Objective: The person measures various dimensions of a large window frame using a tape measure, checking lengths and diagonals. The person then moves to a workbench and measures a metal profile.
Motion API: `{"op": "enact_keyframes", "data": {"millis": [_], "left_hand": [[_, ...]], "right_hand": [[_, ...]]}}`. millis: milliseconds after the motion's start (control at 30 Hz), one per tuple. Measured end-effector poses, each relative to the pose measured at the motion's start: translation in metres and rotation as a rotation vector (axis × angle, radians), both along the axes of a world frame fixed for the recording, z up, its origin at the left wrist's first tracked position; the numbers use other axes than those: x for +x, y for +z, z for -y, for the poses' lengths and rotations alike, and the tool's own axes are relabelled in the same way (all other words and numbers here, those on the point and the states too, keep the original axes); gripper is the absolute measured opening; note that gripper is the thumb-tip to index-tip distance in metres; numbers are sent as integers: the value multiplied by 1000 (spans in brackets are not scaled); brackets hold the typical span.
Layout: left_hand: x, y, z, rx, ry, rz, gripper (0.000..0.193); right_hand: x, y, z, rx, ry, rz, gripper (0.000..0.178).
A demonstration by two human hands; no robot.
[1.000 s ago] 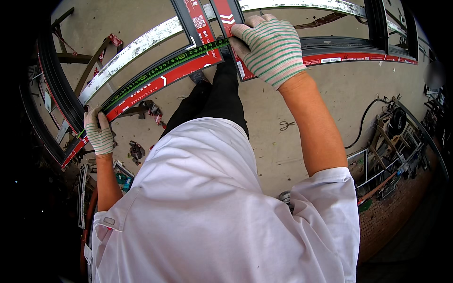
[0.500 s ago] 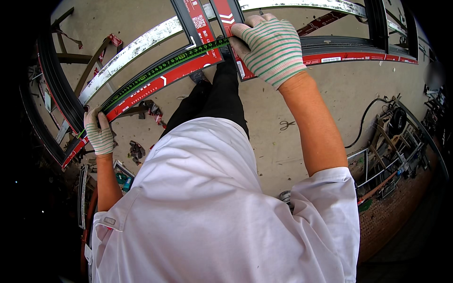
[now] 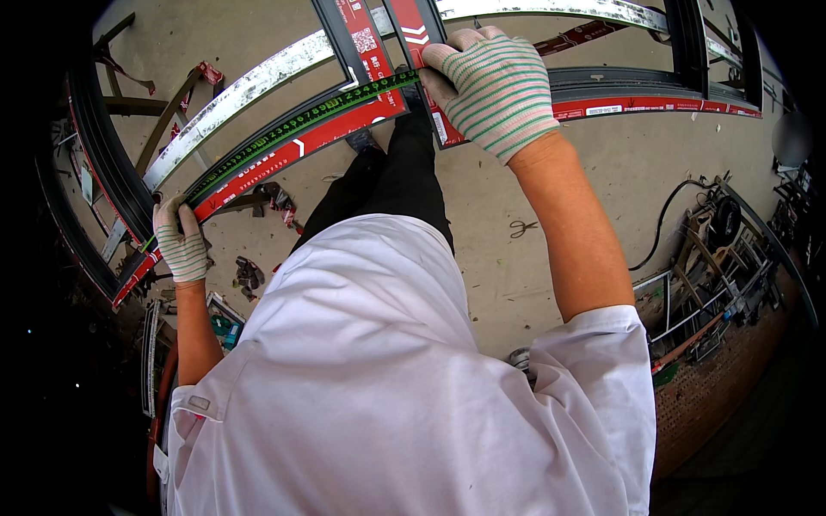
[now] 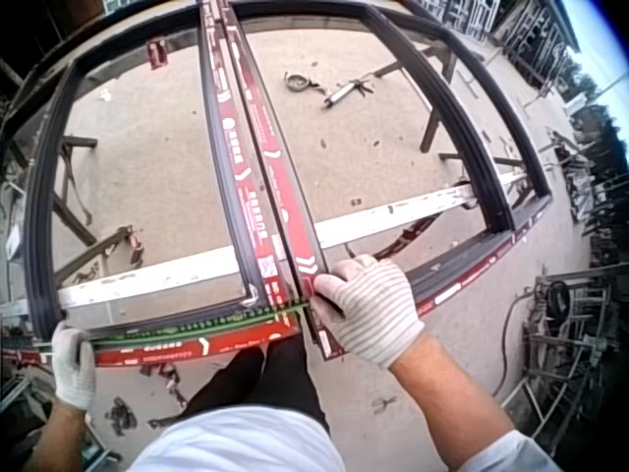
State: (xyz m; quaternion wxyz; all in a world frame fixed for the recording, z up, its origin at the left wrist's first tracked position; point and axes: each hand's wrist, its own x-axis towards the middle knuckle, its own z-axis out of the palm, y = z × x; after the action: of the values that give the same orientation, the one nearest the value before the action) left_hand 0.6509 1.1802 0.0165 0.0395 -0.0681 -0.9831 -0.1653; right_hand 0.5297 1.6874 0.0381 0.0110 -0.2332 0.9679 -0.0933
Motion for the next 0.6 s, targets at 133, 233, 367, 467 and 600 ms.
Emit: {"op": "enact_keyframes", "data": {"millis": [133,233,367,467,600], "left_hand": [[1,1,0,-6,12,16,14],[1,3,-1,-7,13,16,14],[0,2,-1,2,10,10,15],[0,2,-2,4,7,4,15],[0,2,-2,5,7,6,15]], "right_hand": [[-1,0,0,11,5,1,21],[-1,-1,0,2,-1,7,21],[-1,0,0,-18,5,-1,21],[-1,0,0,-18,7,-9,21],[-1,1,0,-18,8,-9,21]]}}
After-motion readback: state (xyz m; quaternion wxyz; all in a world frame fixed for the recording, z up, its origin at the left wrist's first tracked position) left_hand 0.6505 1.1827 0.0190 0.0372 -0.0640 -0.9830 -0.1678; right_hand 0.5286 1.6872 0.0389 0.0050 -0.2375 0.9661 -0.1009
